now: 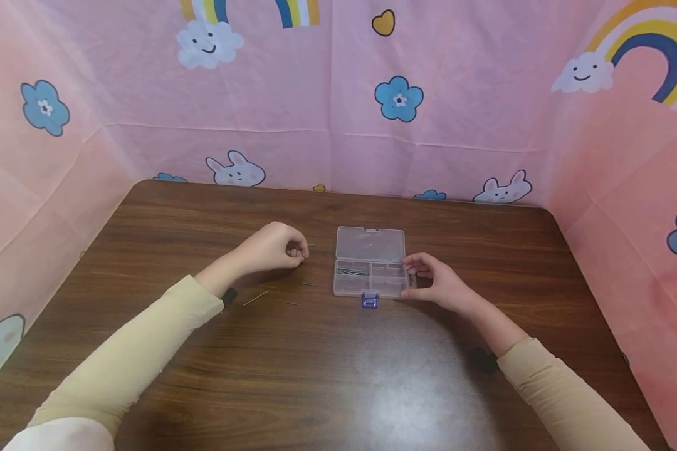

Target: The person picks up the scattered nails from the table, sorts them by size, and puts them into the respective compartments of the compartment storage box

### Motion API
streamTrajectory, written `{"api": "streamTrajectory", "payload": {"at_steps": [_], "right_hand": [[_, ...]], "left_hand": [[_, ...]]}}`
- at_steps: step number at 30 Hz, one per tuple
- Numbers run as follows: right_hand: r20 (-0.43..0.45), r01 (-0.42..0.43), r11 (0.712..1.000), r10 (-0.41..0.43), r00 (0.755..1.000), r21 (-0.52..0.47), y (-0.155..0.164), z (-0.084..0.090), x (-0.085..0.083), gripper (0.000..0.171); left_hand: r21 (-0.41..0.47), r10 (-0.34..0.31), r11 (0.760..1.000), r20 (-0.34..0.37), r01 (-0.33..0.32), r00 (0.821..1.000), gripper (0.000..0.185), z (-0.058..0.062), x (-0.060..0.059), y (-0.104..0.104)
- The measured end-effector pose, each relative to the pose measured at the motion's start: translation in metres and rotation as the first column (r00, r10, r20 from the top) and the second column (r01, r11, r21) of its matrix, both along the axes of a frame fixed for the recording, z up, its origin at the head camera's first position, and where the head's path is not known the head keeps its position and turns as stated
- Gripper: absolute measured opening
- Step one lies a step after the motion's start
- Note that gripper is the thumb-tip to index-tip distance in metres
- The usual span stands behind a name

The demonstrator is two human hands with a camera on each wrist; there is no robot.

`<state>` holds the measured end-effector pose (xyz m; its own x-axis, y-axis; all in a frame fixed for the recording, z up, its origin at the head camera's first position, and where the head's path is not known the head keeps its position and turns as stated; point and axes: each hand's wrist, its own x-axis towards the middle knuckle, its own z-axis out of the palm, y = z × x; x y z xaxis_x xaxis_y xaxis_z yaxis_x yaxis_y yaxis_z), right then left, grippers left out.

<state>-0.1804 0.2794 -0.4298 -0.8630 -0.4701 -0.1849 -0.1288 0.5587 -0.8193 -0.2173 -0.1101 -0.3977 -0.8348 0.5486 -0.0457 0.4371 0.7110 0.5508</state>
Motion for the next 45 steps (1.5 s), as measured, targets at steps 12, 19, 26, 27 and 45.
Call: {"api": "streamTrajectory", "payload": {"at_steps": [12, 19, 26, 27, 45], "right_hand": [[0.016, 0.003, 1.0, -0.003, 1.0, -0.005, 0.001, 0.0, 0.0, 0.06], [-0.01, 0.003, 1.0, -0.003, 1.0, 0.0, 0.0, 0.0, -0.001, 0.061], [-0.008, 0.005, 1.0, -0.005, 1.0, -0.007, 0.0, 0.0, -0.001, 0.062], [-0.006, 0.007, 1.0, -0.007, 1.0, -0.004, 0.001, 0.0, -0.001, 0.062], [-0.018, 0.006, 1.0, -0.006, 1.0, 0.008, 0.0, -0.001, 0.002, 0.062]], "left_hand": [[0.015, -0.097, 0.995, -0.026, 0.097, 0.995, 0.013, 0.011, -0.009, 0.046], [0.049, -0.144, 0.988, -0.02, 0.145, 0.989, 0.012, 0.011, -0.01, 0.07], [0.046, -0.187, 0.981, -0.018, 0.188, 0.982, 0.011, 0.009, -0.008, 0.09], [0.043, -0.192, 0.98, -0.018, 0.193, 0.981, 0.012, 0.008, -0.008, 0.092], [-0.072, -0.226, 0.972, -0.046, 0.222, 0.973, 0.014, -0.003, -0.002, 0.109]]}}
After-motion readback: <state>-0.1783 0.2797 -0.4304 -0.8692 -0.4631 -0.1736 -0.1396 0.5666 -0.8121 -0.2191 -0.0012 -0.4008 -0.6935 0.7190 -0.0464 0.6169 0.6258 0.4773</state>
